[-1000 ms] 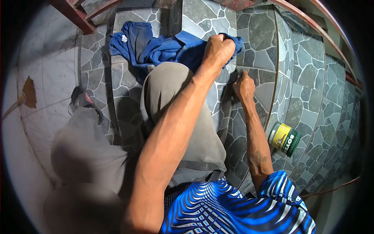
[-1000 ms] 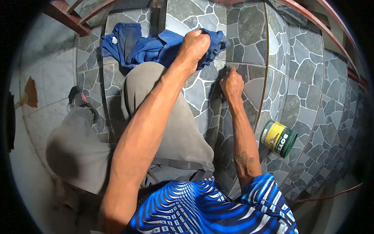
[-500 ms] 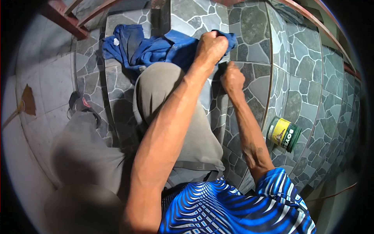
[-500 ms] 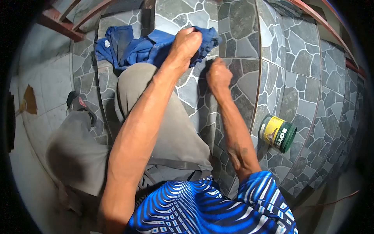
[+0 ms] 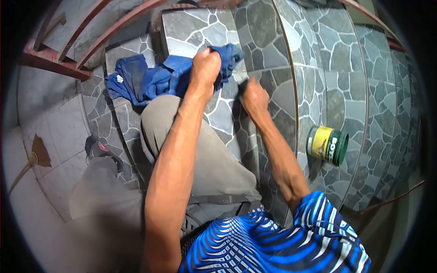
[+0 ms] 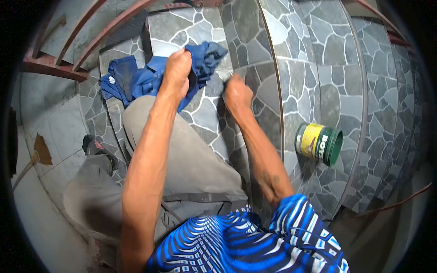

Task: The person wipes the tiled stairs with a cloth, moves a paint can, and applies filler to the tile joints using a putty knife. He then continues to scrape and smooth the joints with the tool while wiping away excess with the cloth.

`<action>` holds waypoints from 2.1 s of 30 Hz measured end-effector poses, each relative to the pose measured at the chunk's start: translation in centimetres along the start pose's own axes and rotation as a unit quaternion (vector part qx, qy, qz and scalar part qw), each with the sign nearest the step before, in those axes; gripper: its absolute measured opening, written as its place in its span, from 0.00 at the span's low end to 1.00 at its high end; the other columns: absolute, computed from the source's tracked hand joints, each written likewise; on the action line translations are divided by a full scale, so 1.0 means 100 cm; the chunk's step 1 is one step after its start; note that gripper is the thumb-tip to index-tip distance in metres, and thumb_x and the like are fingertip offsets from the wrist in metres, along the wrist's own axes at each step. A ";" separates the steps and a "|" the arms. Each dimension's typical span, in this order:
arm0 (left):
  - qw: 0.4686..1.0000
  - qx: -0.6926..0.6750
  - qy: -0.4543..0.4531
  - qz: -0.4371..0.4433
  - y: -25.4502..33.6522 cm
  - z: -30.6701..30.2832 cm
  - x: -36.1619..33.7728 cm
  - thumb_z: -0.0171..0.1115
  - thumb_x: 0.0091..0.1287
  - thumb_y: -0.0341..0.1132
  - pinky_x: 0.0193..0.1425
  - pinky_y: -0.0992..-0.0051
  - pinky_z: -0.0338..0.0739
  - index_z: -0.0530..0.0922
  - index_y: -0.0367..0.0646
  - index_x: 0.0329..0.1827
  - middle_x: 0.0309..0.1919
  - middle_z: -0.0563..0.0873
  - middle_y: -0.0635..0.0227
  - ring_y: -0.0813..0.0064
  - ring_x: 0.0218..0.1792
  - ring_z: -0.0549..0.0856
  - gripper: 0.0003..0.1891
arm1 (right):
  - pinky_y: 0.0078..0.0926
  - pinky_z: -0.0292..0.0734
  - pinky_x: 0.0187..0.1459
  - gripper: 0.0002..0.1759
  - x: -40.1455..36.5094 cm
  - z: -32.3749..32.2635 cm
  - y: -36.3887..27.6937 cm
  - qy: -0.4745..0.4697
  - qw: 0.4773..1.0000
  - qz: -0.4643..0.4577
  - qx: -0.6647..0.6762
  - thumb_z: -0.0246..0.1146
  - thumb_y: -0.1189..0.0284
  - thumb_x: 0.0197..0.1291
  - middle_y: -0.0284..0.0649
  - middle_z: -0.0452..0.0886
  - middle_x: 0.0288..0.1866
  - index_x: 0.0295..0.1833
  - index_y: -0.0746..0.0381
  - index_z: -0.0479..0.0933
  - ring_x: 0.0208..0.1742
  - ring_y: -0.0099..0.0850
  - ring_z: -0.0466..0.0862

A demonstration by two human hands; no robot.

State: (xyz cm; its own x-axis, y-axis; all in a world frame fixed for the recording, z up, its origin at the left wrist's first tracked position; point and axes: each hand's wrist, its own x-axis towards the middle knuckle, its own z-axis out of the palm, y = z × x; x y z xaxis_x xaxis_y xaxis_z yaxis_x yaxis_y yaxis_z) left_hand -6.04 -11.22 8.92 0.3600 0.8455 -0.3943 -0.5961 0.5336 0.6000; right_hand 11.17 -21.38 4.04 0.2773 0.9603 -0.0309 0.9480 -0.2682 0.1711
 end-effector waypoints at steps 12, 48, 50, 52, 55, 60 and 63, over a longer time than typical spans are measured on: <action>0.998 0.038 0.022 0.041 -0.012 -0.015 0.018 0.55 0.62 0.32 0.27 0.72 0.70 0.82 0.35 0.30 0.23 0.83 0.70 0.78 0.23 0.77 0.10 | 0.54 0.84 0.44 0.22 0.013 0.001 0.010 -0.014 0.999 0.018 0.040 0.74 0.74 0.47 0.58 0.85 0.41 0.46 0.66 0.73 0.43 0.60 0.86; 0.996 0.079 -0.004 0.042 -0.010 -0.014 0.016 0.49 0.62 0.28 0.31 0.76 0.72 0.81 0.37 0.33 0.27 0.80 0.74 0.83 0.26 0.75 0.10 | 0.56 0.81 0.44 0.22 0.013 0.000 0.022 -0.030 0.999 -0.004 0.035 0.68 0.75 0.50 0.62 0.85 0.38 0.52 0.68 0.75 0.44 0.61 0.85; 0.992 0.114 0.005 0.051 -0.010 -0.013 0.015 0.48 0.62 0.28 0.30 0.76 0.72 0.81 0.37 0.33 0.27 0.81 0.74 0.83 0.26 0.76 0.11 | 0.56 0.81 0.43 0.18 0.010 0.011 0.021 -0.001 1.000 -0.018 0.020 0.67 0.75 0.51 0.62 0.85 0.38 0.49 0.68 0.75 0.43 0.61 0.85; 0.991 0.122 0.021 0.052 -0.013 -0.013 0.016 0.48 0.62 0.27 0.30 0.76 0.72 0.82 0.37 0.33 0.26 0.81 0.74 0.83 0.25 0.76 0.11 | 0.57 0.81 0.43 0.14 0.006 -0.010 0.026 -0.060 0.996 -0.011 0.063 0.64 0.76 0.54 0.62 0.85 0.41 0.46 0.67 0.74 0.43 0.62 0.85; 0.993 0.102 0.036 0.050 -0.014 -0.010 0.022 0.49 0.62 0.27 0.29 0.76 0.71 0.82 0.37 0.33 0.25 0.81 0.74 0.83 0.25 0.75 0.11 | 0.57 0.81 0.42 0.15 -0.001 -0.023 0.022 -0.047 0.998 0.014 0.038 0.64 0.77 0.54 0.61 0.84 0.42 0.47 0.68 0.73 0.42 0.61 0.86; 0.992 0.115 0.023 0.052 -0.017 -0.013 0.019 0.51 0.62 0.27 0.28 0.76 0.70 0.84 0.37 0.33 0.25 0.82 0.74 0.82 0.24 0.75 0.10 | 0.56 0.81 0.42 0.18 -0.004 0.008 0.027 -0.019 0.997 -0.035 0.059 0.66 0.78 0.51 0.59 0.84 0.39 0.48 0.68 0.72 0.41 0.59 0.86; 0.993 0.087 0.036 0.074 -0.019 -0.013 0.030 0.52 0.62 0.26 0.27 0.75 0.69 0.84 0.37 0.33 0.25 0.82 0.75 0.83 0.24 0.75 0.10 | 0.56 0.81 0.40 0.14 -0.003 -0.027 0.028 -0.035 0.999 0.002 0.039 0.63 0.78 0.55 0.58 0.84 0.38 0.46 0.67 0.71 0.40 0.60 0.86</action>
State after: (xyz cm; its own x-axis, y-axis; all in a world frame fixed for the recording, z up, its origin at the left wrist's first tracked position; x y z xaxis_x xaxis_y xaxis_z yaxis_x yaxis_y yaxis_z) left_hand -4.75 -9.68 5.66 0.2211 0.9147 -0.3382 -0.5039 0.4040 0.7634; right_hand 13.30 -22.20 7.21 0.2882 0.9524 -0.0993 0.9556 -0.2794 0.0933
